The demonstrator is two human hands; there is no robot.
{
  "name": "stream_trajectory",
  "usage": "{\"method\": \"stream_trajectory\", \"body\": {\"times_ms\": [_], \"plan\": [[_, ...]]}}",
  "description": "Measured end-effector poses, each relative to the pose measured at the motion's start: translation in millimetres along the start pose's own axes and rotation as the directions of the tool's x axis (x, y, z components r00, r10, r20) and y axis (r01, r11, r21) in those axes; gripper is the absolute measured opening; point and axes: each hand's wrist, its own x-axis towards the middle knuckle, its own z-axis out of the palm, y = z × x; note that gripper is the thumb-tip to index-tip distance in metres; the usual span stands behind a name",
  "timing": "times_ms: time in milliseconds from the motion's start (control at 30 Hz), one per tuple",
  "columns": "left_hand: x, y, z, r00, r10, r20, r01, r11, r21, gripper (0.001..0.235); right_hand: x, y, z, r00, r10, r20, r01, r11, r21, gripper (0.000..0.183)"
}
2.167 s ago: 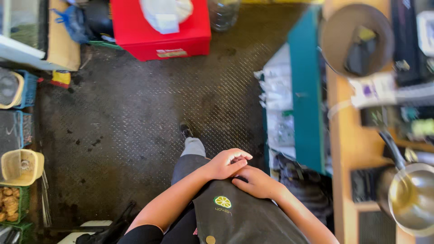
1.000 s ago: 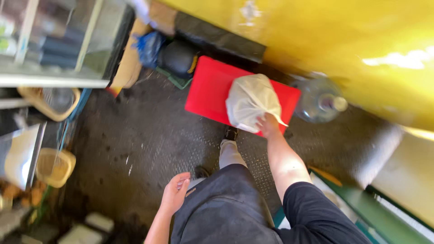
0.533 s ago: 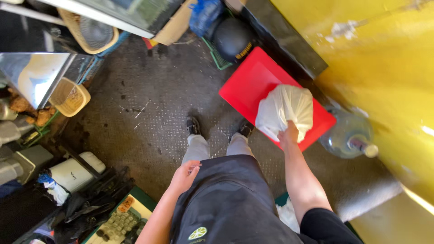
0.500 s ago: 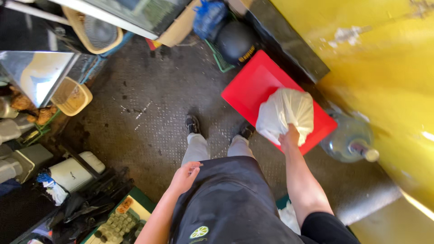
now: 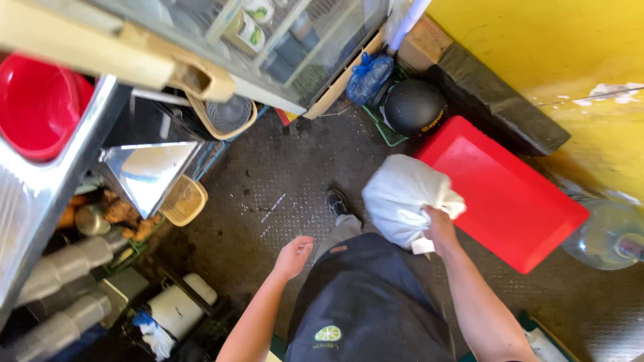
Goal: The person prepares a purple beverage by pouring liquid from a white bottle into a measuring cup, transferring it to a glass, adding dark syrup from a large container retrieved from a refrigerator, and stirring the mixture. They then scoop ice from a red cooler into the glass and finalize the drink by sealing a lid onto the cup using a machine at the counter.
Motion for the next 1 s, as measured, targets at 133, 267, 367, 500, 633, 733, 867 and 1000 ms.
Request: {"method": "stream_trajectory", "body": {"times_ms": [133,267,367,500,633,733,867,1000], "plan": [[21,-11,-31,0.998,-0.059,0.002,0.059,0.998,0.014,0.03,33,-4,62,0.968,-0.173,0.181,0.203,0.967,-0.157,0.04],[49,-26,-12,0.995,-0.101,0.025,0.102,0.994,-0.045,0.03,101,-21,135,0.974,0.073,0.214,-0.059,0.996,-0.073,0.037],[50,-45,16,0.975,-0.216,0.054,0.216,0.976,0.015,0.03,156,-28,178,0.974,0.075,0.215,-0.035,0.982,-0.183,0.04],[30,-74,32,0.93,-0.351,0.105,0.357,0.933,-0.045,0.03,232,-36,222,0.985,0.009,0.175,0.063,0.915,-0.399,0.047],[21,-95,26,0.907,-0.413,0.087,0.421,0.899,-0.117,0.029,292,-9,223,0.756,-0.494,0.43,0.616,0.313,-0.723,0.049],[36,-93,26,0.889,-0.457,0.012,0.457,0.886,-0.078,0.029,318,20,207,0.979,-0.101,0.175,0.184,0.803,-0.567,0.037],[60,-66,27,0.897,-0.442,0.022,0.441,0.891,-0.105,0.029,311,37,199,0.928,-0.045,0.37,0.226,0.856,-0.464,0.032],[79,-32,28,0.914,-0.396,0.088,0.402,0.913,-0.075,0.029,258,-2,186,0.84,0.107,0.532,0.003,0.98,-0.201,0.027]]}}
